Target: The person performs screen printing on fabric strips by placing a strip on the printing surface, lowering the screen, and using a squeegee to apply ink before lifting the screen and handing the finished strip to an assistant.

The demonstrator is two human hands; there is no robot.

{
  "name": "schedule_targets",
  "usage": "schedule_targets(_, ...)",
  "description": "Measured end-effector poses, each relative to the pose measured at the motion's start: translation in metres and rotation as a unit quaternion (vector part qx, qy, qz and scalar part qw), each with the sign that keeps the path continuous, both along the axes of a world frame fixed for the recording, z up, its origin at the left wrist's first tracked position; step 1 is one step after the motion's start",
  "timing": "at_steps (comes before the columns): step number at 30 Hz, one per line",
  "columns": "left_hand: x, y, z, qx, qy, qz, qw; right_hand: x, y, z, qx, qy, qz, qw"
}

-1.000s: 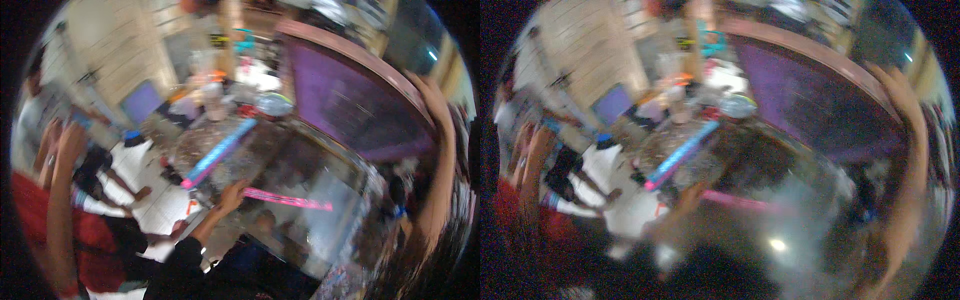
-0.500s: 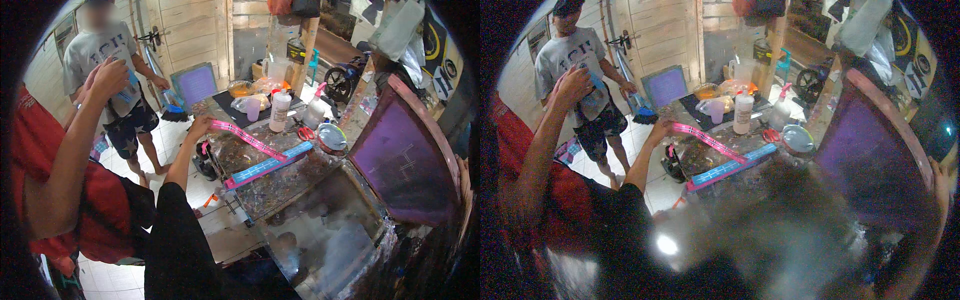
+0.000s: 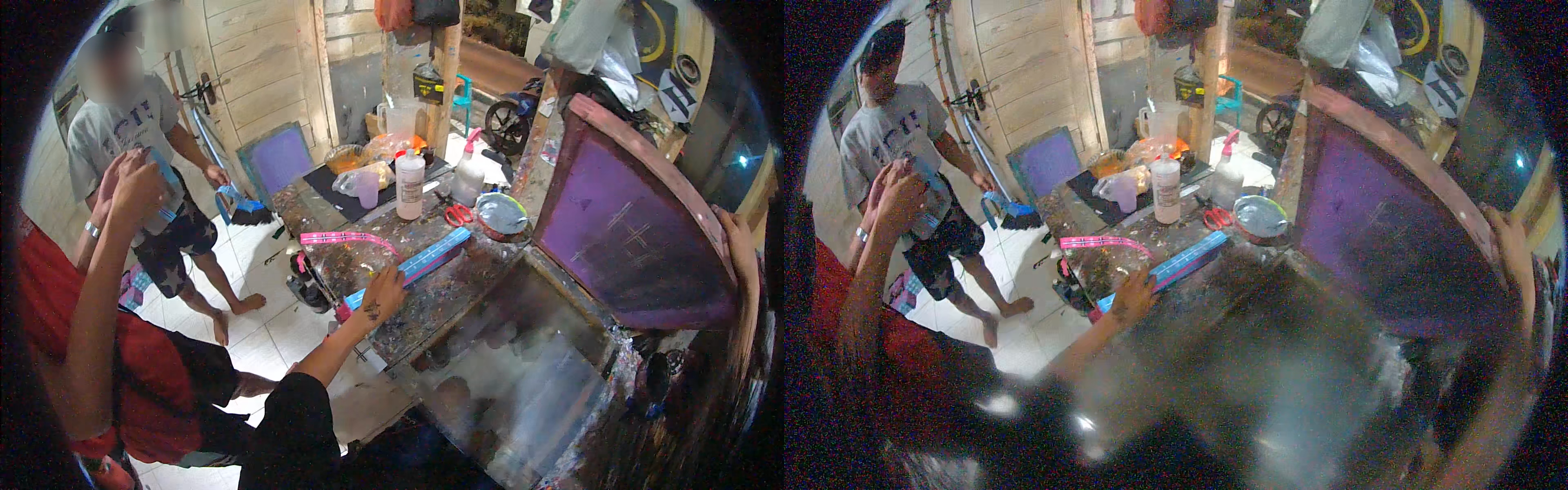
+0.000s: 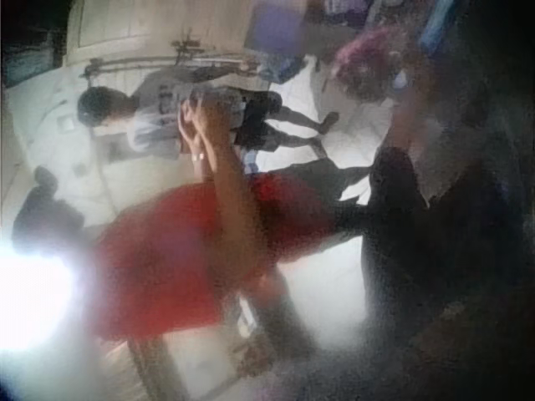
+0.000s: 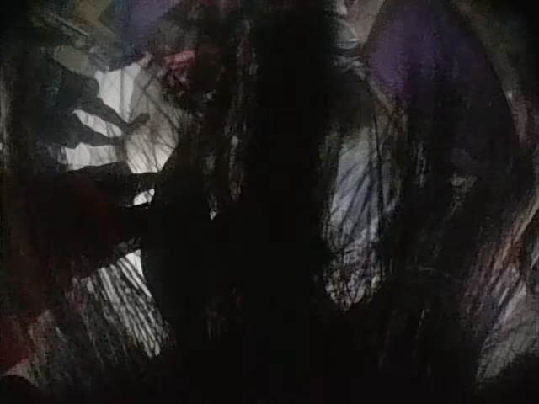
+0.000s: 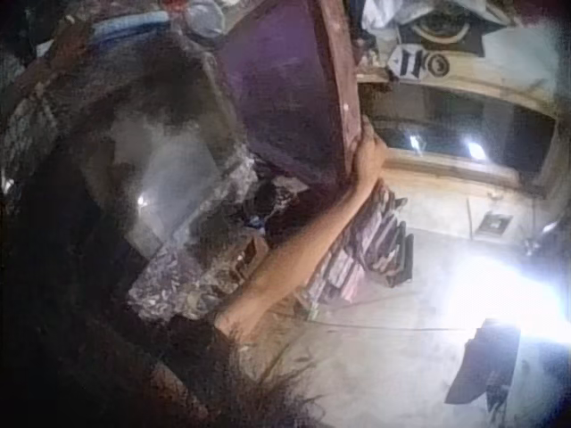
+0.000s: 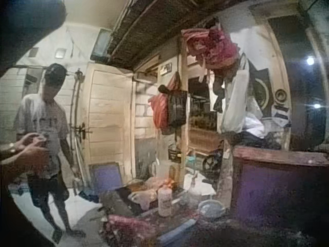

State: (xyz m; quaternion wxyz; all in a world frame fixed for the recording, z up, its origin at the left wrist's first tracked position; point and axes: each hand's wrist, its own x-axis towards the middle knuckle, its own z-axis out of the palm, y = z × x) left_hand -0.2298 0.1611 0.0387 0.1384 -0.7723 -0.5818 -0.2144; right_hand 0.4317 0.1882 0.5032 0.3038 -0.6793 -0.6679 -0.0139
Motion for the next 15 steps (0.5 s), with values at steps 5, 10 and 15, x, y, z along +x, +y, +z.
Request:
schedule_targets(5, 0.004, -0.003, 0.000, -0.083, 0.073, -0.020, 0.994, -0.056, -0.037, 0.000, 0.009, -0.062, -0.043, 0.997)
schedule_targets(10, 0.029, -0.002, -0.049, -0.138, 0.055, -0.035, 0.988, -0.043, -0.034, 0.000, 0.038, -0.188, -0.010, 0.981)
schedule_targets(15, 0.123, -0.134, -0.017, -0.293, -0.016, -0.083, 0.953, -0.030, -0.022, 0.001, 0.016, -0.324, -0.003, 0.946)
